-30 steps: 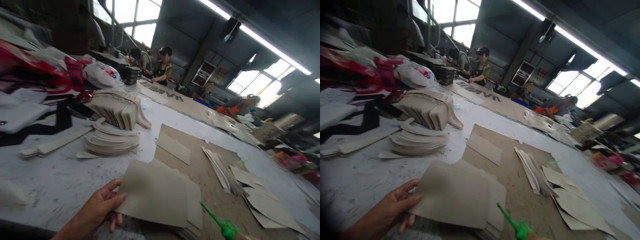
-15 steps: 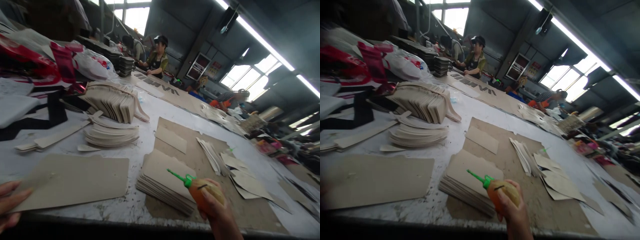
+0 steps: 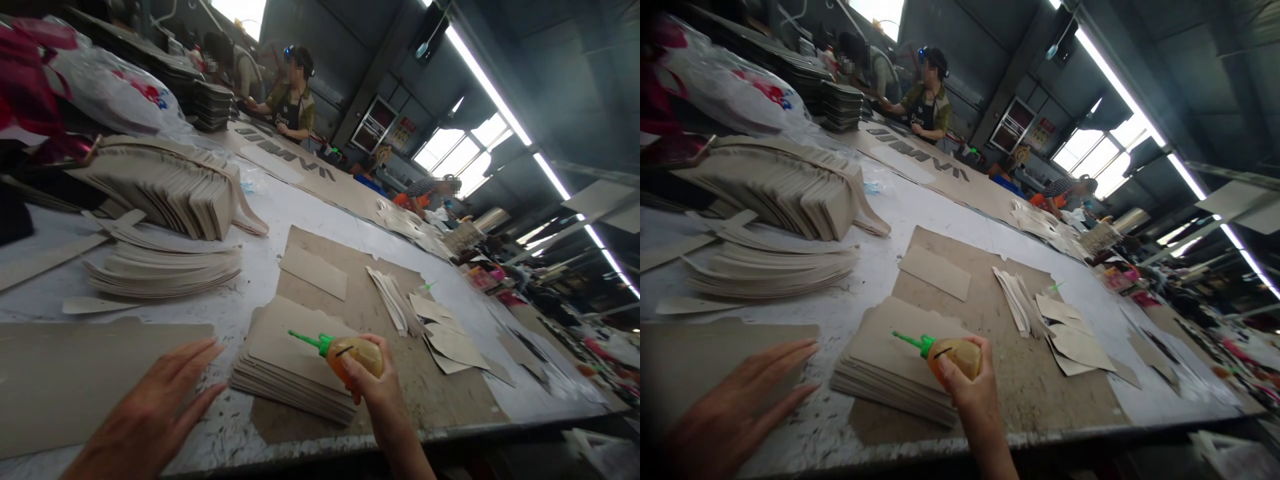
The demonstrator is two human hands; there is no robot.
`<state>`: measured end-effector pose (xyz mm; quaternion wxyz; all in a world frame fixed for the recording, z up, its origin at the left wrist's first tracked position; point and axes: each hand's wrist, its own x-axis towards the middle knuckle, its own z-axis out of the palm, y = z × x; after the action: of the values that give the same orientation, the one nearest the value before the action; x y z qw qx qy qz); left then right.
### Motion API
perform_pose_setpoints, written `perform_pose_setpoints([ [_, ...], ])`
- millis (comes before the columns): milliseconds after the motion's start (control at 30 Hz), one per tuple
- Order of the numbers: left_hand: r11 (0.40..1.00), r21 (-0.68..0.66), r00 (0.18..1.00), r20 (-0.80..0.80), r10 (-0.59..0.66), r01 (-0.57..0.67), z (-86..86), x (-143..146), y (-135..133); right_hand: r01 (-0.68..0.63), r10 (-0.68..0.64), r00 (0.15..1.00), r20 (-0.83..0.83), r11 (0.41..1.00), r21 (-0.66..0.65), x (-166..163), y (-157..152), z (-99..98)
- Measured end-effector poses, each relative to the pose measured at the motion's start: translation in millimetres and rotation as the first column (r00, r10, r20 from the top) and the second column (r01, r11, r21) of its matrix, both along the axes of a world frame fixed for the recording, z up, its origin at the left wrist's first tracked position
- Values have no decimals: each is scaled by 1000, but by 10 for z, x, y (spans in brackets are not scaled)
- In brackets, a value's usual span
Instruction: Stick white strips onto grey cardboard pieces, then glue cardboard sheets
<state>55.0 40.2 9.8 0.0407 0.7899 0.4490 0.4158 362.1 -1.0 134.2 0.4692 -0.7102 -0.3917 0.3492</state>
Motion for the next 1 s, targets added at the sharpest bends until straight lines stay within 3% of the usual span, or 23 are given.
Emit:
perform_pose_setpoints([
  [100,988,98,990,-97,-107,116,33,534,111,-13,12,998,57,1000,2,-18,83,17],
  [200,979,141,985,-102,-137,150,-43,751,154,-36,36,994,101,999,-1,-42,167,29],
  [367,980,102,984,-55,-168,173,-160,720,111,-64,62,987,148,998,6,-116,257,26],
  [700,982,49,982,18,-186,185,-102,731,57,-23,39,963,268,998,-62,-58,135,167],
  [833,981,40,980,47,-192,190,-95,732,41,-9,19,943,334,999,-32,-80,210,130],
  [1000,979,64,980,40,-197,195,-101,739,43,-78,83,953,293,997,-29,-190,292,71],
])
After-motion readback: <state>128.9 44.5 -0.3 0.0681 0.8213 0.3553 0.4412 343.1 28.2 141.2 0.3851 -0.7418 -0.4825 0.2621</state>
